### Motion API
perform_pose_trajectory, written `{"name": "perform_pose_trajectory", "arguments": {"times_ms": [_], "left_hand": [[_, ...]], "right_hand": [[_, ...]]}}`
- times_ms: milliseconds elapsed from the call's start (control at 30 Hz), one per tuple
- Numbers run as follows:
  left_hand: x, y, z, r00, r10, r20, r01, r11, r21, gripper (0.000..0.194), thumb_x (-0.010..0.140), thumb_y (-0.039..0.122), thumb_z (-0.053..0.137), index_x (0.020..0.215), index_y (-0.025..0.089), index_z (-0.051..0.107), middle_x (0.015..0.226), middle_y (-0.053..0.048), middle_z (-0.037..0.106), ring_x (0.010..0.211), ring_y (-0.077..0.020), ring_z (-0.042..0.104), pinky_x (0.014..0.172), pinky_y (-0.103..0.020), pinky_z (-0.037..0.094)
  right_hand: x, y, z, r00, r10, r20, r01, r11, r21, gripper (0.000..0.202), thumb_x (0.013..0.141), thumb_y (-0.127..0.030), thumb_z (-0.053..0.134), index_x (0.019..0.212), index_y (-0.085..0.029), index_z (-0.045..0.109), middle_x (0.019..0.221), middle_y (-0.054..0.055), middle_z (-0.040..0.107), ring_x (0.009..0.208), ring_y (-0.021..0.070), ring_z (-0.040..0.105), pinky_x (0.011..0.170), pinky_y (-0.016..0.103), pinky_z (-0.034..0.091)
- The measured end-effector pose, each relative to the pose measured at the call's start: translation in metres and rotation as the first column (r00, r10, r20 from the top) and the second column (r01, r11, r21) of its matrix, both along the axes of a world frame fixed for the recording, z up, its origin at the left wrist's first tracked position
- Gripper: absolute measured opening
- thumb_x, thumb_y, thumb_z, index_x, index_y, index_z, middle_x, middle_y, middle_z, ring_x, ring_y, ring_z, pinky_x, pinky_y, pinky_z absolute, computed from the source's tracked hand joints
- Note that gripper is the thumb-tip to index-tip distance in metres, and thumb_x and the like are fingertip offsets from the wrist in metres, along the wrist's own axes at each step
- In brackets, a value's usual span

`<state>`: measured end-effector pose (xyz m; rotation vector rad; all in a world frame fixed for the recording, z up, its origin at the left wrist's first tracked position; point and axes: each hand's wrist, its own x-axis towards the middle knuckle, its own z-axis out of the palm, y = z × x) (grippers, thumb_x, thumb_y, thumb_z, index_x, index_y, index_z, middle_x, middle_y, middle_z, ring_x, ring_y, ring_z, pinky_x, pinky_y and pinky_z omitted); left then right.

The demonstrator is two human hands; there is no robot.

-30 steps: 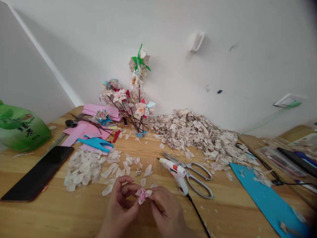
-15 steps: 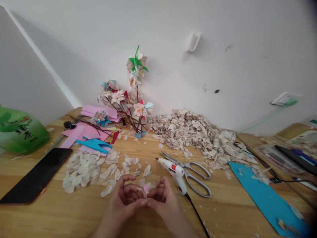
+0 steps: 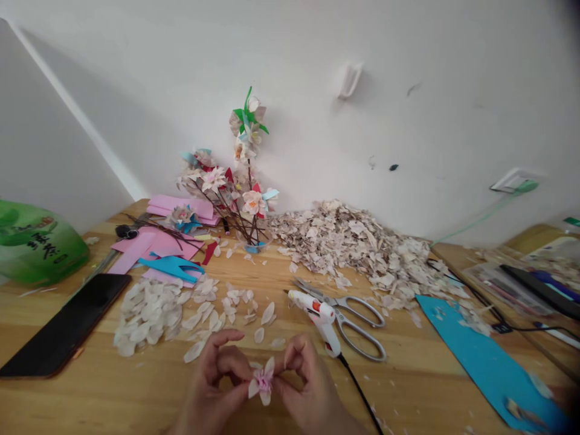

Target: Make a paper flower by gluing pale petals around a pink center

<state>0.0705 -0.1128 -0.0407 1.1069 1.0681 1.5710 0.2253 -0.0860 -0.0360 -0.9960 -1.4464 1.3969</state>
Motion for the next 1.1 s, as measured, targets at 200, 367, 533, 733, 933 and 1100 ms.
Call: {"name": "perform_pose_trajectory", "arguments": {"times_ms": [200,367,533,733,933,1100], "left_hand": [[-0.002,-0.004,0.001,0.98,-0.116,-0.164,0.143,0.977,0.159,0.065,0.066,0.005,0.072,0.115,0.038,0.045,0.072,0.005,0.069,0.055,-0.0124,0.063,0.051,-0.02,0.052],[-0.001,-0.002,0.005,0.963,-0.178,-0.202,0.186,0.982,0.019,0.081,0.06,0.006,0.077,0.122,0.043,0.039,0.11,-0.004,0.06,0.073,-0.0176,0.063,0.053,-0.024,0.053],[-0.002,0.013,0.016,0.999,0.0,0.048,0.007,0.991,-0.137,0.043,0.07,0.026,0.07,0.109,0.032,0.052,0.101,-0.002,0.063,0.058,-0.0111,0.057,0.045,-0.02,0.046],[-0.008,0.026,0.031,0.964,0.265,0.037,-0.246,0.934,-0.259,0.035,0.056,0.048,0.075,0.067,0.019,0.057,0.04,0.011,0.047,0.033,-0.0051,0.041,0.034,-0.014,0.036],[-0.006,0.02,0.016,0.997,-0.002,0.082,0.034,0.921,-0.389,0.043,0.062,0.059,0.064,0.056,0.018,0.054,0.033,0.011,0.034,0.029,-0.0043,0.028,0.03,-0.015,0.026],[-0.003,0.014,0.002,0.976,-0.188,0.114,0.219,0.864,-0.453,0.04,0.068,0.055,0.061,0.055,0.019,0.049,0.038,0.011,0.033,0.034,-0.0053,0.025,0.032,-0.016,0.022]], "right_hand": [[0.005,0.0,-0.001,0.999,0.026,-0.021,-0.025,1.0,0.019,0.028,0.065,-0.008,0.061,0.071,-0.024,0.039,0.069,-0.003,0.064,0.065,0.0144,0.06,0.061,0.026,0.045],[0.002,0.006,0.013,0.988,-0.088,-0.129,0.071,0.99,-0.125,0.037,0.06,-0.017,0.074,0.067,-0.024,0.038,0.062,-0.005,0.063,0.063,0.0144,0.062,0.06,0.025,0.046],[-0.001,0.012,0.021,0.945,-0.085,-0.317,-0.031,0.939,-0.343,0.045,0.052,-0.024,0.081,0.068,-0.024,0.038,0.055,-0.009,0.059,0.051,0.0133,0.06,0.053,0.025,0.047],[-0.006,0.011,0.004,0.949,-0.092,-0.3,-0.01,0.946,-0.323,0.042,0.054,-0.021,0.077,0.071,-0.025,0.039,0.056,-0.009,0.062,0.052,0.0137,0.061,0.053,0.024,0.046],[-0.003,0.007,-0.002,0.991,-0.12,0.055,0.121,0.993,-0.004,0.024,0.068,-0.014,0.063,0.08,-0.024,0.044,0.07,-0.001,0.068,0.07,0.0181,0.066,0.068,0.03,0.049],[-0.001,0.003,0.002,0.991,-0.057,0.119,0.041,0.991,0.129,0.016,0.074,-0.015,0.057,0.084,-0.023,0.047,0.078,0.004,0.07,0.073,0.0195,0.067,0.068,0.032,0.05]]}}
